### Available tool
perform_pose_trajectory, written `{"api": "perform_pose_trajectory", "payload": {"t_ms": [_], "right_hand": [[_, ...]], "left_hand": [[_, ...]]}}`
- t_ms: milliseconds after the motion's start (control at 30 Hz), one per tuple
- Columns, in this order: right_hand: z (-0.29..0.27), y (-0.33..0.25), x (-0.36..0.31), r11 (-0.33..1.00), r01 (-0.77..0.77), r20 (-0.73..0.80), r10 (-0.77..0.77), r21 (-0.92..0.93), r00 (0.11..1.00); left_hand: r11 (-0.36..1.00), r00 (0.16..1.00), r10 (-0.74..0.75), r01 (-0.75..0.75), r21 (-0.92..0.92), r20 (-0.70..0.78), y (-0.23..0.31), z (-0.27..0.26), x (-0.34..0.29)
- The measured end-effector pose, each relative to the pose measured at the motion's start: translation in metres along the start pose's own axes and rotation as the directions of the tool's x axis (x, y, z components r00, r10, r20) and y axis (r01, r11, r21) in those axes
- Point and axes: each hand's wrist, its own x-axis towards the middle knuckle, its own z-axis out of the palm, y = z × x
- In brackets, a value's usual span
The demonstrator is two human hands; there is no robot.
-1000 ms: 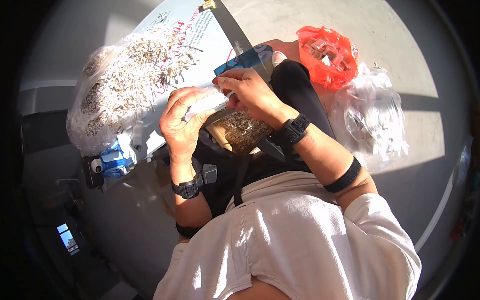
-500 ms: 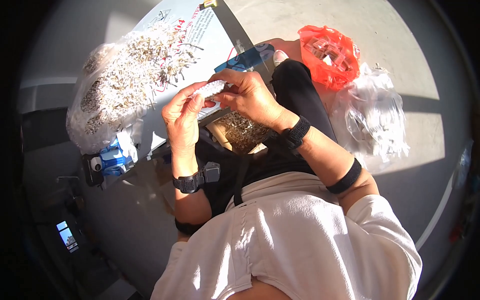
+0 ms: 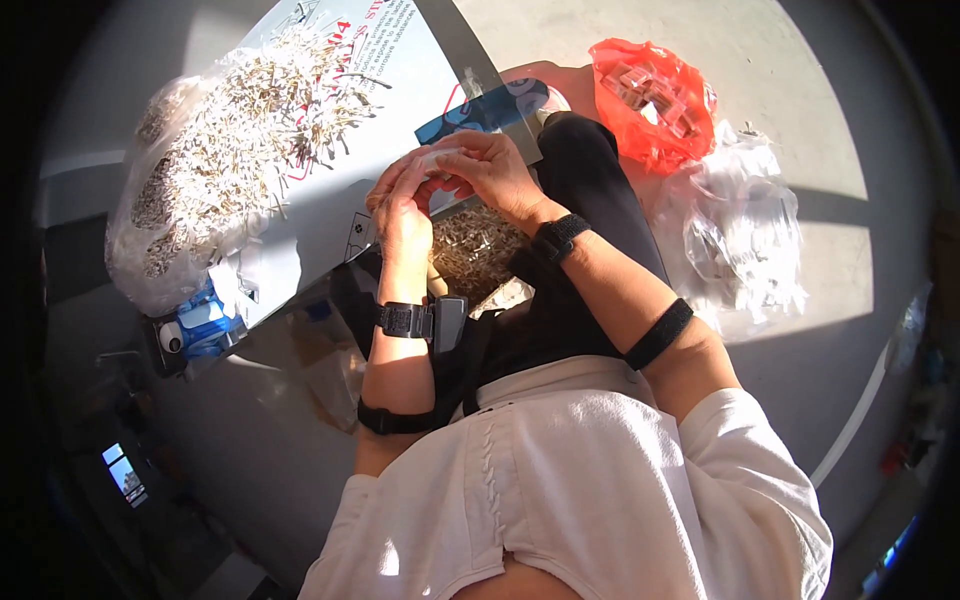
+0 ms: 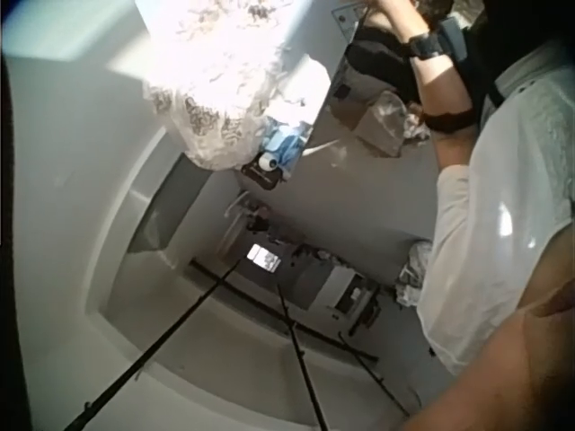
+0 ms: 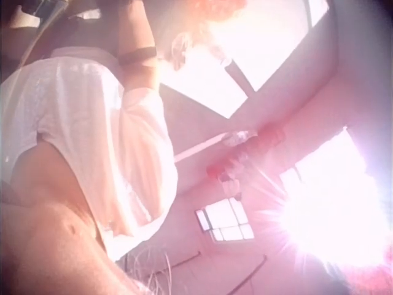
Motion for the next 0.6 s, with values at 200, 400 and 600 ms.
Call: {"api": "perform_pose_trajectory", "payload": {"t_ms": [200, 400, 600], "right_hand": [[-0.006, 0.017, 0.013, 0.998, 0.001, -0.034, 0.001, 0.06, 0.999], [-0.011, 0.019, 0.017, 0.995, 0.034, -0.037, -0.037, -0.09, 0.999], [-0.011, 0.018, 0.016, 0.992, 0.029, -0.038, -0.034, -0.119, 0.999]], "left_hand": [[0.999, 1.0, -0.01, 0.009, -0.046, -0.011, -0.024, -0.01, 0.015], [1.0, 0.998, -0.013, 0.013, 0.001, -0.054, -0.028, -0.014, 0.017], [0.999, 1.0, -0.027, 0.027, 0.019, 0.001, -0.025, -0.017, 0.015]]}}
